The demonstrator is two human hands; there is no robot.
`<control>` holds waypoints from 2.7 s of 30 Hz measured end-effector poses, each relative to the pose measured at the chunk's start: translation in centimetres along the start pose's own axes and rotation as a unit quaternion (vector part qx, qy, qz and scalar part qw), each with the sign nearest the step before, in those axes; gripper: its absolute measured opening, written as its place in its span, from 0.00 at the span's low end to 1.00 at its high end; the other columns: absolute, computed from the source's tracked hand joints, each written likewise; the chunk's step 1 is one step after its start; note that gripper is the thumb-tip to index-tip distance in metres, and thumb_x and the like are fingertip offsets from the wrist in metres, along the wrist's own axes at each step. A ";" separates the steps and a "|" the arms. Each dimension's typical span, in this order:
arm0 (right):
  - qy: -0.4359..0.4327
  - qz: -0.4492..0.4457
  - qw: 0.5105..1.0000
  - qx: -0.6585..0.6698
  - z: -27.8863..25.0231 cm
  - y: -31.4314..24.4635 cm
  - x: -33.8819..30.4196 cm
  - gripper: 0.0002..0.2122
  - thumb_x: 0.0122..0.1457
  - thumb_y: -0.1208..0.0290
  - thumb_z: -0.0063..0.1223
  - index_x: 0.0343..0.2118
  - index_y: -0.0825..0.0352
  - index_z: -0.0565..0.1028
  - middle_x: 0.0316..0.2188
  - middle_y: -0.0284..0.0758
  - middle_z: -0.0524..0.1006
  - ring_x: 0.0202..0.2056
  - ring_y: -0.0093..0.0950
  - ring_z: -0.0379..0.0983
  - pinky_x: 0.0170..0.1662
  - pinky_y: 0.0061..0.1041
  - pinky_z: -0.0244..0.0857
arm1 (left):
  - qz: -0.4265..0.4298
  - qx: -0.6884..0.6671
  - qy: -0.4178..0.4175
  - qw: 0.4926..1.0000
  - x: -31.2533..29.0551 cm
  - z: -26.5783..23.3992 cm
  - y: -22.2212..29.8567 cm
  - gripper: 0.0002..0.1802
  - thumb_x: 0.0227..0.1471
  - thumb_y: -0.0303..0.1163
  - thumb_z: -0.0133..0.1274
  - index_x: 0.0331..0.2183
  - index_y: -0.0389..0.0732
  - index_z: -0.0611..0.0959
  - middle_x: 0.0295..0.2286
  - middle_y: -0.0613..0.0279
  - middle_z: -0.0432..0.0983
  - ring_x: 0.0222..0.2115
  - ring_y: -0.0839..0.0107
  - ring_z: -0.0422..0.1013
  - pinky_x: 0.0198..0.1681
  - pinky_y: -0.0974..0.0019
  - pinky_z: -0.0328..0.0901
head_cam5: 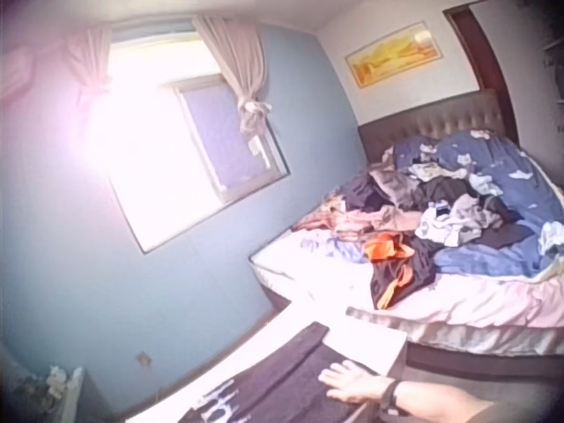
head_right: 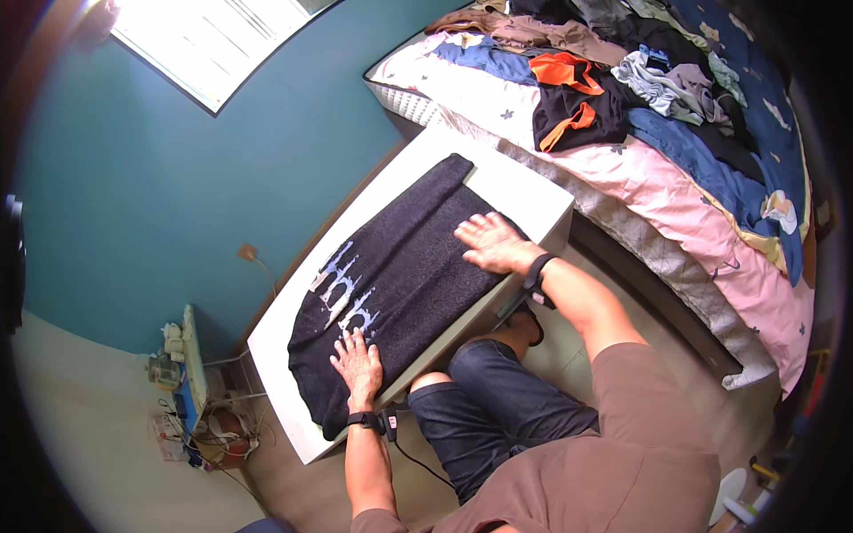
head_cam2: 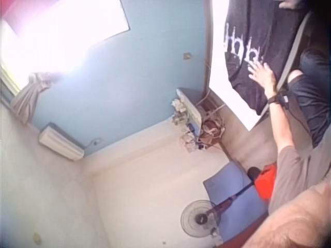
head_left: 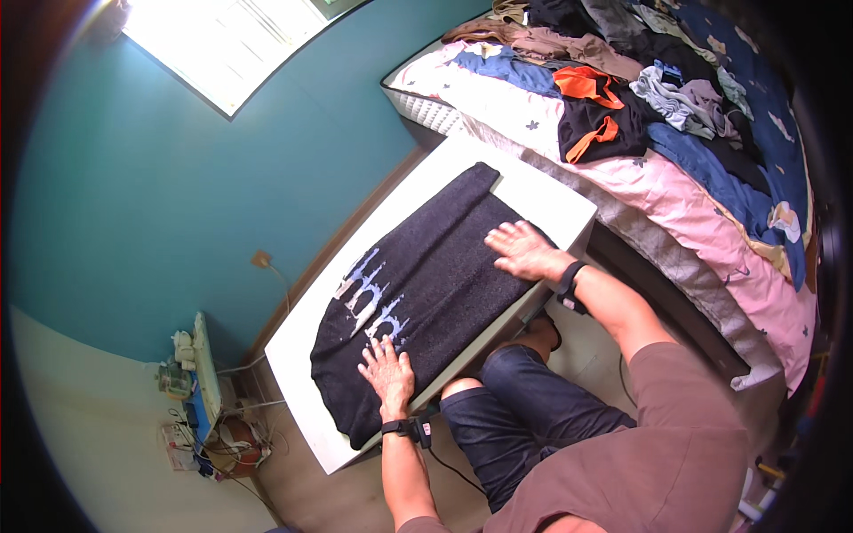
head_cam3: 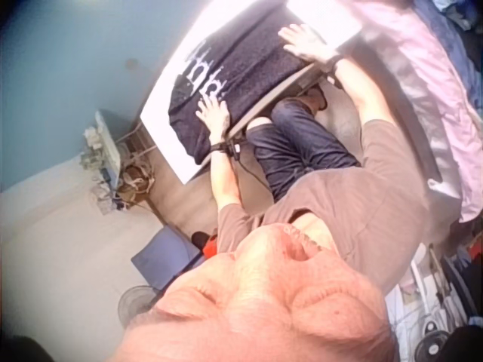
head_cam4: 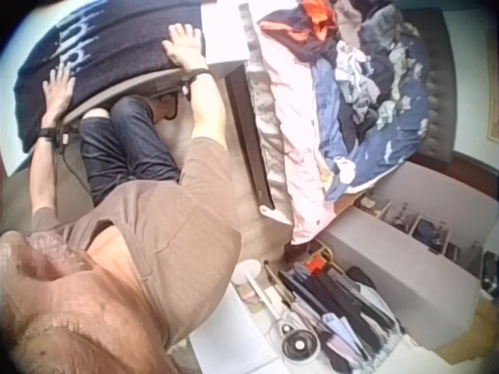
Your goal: The person folds a black garment on a white table by first folding the sides inward and then folding it in half.
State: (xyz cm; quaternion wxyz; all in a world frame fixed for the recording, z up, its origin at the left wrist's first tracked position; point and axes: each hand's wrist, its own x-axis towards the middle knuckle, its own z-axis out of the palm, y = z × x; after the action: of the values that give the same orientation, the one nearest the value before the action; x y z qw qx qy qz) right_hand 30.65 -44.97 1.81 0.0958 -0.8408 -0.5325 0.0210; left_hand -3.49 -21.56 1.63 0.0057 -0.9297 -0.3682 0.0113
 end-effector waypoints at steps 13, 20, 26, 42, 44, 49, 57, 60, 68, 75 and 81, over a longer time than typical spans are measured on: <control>0.019 -0.115 0.991 0.063 -0.1 -9.2 1.0 0.31 0.65 0.50 0.38 0.66 0.65 0.57 0.68 0.43 0.55 0.68 0.44 0.49 0.68 0.53 0.37 | 0.122 -0.056 0.091 0.987 1.3 -0.5 12.1 0.38 0.62 0.46 0.41 0.65 0.35 0.56 0.66 0.44 0.46 0.66 0.42 0.43 0.66 0.36 0.36; 0.088 -0.160 0.983 0.018 1.1 -4.7 -0.8 0.28 0.62 0.54 0.46 0.62 0.64 0.65 0.63 0.40 0.65 0.65 0.41 0.56 0.66 0.48 0.46 | 0.117 -0.065 0.064 0.989 0.7 0.9 7.6 0.37 0.60 0.50 0.44 0.65 0.43 0.60 0.65 0.48 0.51 0.66 0.47 0.46 0.67 0.38 0.37; -0.027 0.091 0.992 0.088 -0.8 4.1 -3.5 0.28 0.67 0.54 0.36 0.67 0.62 0.56 0.69 0.39 0.54 0.70 0.40 0.44 0.69 0.48 0.36 | 0.021 -0.025 -0.015 0.999 0.4 0.5 1.0 0.36 0.62 0.50 0.40 0.66 0.46 0.58 0.66 0.47 0.47 0.67 0.44 0.39 0.66 0.35 0.34; 0.040 -0.193 0.978 0.071 2.9 -9.6 0.3 0.29 0.63 0.51 0.45 0.62 0.65 0.65 0.64 0.41 0.64 0.66 0.40 0.56 0.66 0.49 0.45 | 0.156 -0.052 0.080 0.983 0.5 1.3 10.1 0.37 0.60 0.52 0.44 0.65 0.46 0.61 0.65 0.49 0.52 0.65 0.45 0.48 0.66 0.36 0.38; 0.091 -0.190 0.978 0.013 2.3 -6.6 -0.4 0.29 0.62 0.51 0.46 0.62 0.64 0.65 0.63 0.41 0.65 0.65 0.40 0.57 0.66 0.49 0.46 | 0.100 -0.056 0.053 0.992 0.5 1.1 7.0 0.37 0.60 0.52 0.44 0.65 0.47 0.60 0.66 0.48 0.50 0.66 0.46 0.46 0.66 0.37 0.36; -0.028 0.063 0.991 0.116 -1.6 2.1 -2.7 0.29 0.66 0.53 0.39 0.66 0.63 0.58 0.68 0.39 0.56 0.70 0.40 0.44 0.69 0.49 0.38 | 0.002 -0.024 -0.019 1.000 0.0 0.1 0.5 0.36 0.61 0.52 0.42 0.66 0.48 0.59 0.67 0.48 0.47 0.68 0.46 0.39 0.67 0.36 0.33; 0.079 0.090 0.990 0.078 -0.1 2.8 -2.7 0.30 0.65 0.53 0.40 0.64 0.70 0.59 0.66 0.50 0.57 0.67 0.45 0.51 0.67 0.50 0.43 | 0.006 -0.007 0.053 0.999 1.6 0.6 5.9 0.38 0.59 0.49 0.44 0.65 0.40 0.60 0.66 0.46 0.50 0.66 0.40 0.43 0.65 0.35 0.38; 0.093 -0.083 0.990 0.073 -1.9 -5.7 -0.4 0.28 0.62 0.53 0.44 0.58 0.71 0.66 0.60 0.50 0.65 0.62 0.44 0.60 0.61 0.48 0.52 | 0.113 -0.081 0.109 0.984 1.8 0.3 11.7 0.39 0.58 0.50 0.46 0.64 0.38 0.62 0.65 0.45 0.50 0.66 0.43 0.45 0.65 0.34 0.39; 0.050 -0.209 0.974 0.066 3.8 -9.4 1.2 0.30 0.63 0.51 0.44 0.63 0.64 0.64 0.66 0.40 0.60 0.66 0.40 0.55 0.67 0.48 0.43 | 0.168 -0.065 0.057 0.982 0.7 1.0 10.4 0.37 0.60 0.50 0.44 0.65 0.44 0.61 0.65 0.48 0.52 0.66 0.45 0.46 0.66 0.37 0.38; -0.043 0.050 0.995 0.079 -0.5 1.9 -1.1 0.29 0.66 0.50 0.38 0.67 0.59 0.57 0.70 0.36 0.53 0.70 0.39 0.42 0.69 0.50 0.35 | 0.024 -0.019 -0.020 0.999 0.2 0.0 0.7 0.37 0.62 0.51 0.41 0.66 0.46 0.58 0.66 0.48 0.48 0.68 0.47 0.41 0.67 0.37 0.34; -0.047 0.090 0.993 0.068 -0.8 0.9 -0.5 0.31 0.65 0.51 0.39 0.67 0.60 0.55 0.70 0.39 0.51 0.70 0.45 0.43 0.68 0.55 0.35 | -0.018 0.007 -0.002 1.000 1.0 0.3 1.9 0.38 0.61 0.52 0.40 0.65 0.40 0.60 0.66 0.44 0.49 0.66 0.41 0.43 0.65 0.35 0.38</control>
State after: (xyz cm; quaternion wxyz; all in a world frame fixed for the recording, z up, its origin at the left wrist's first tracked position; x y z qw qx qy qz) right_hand 31.36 -45.91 2.41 0.1252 -0.8750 -0.4557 0.1048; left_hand -1.46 -22.31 1.28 0.0119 -0.9230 -0.3843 0.0155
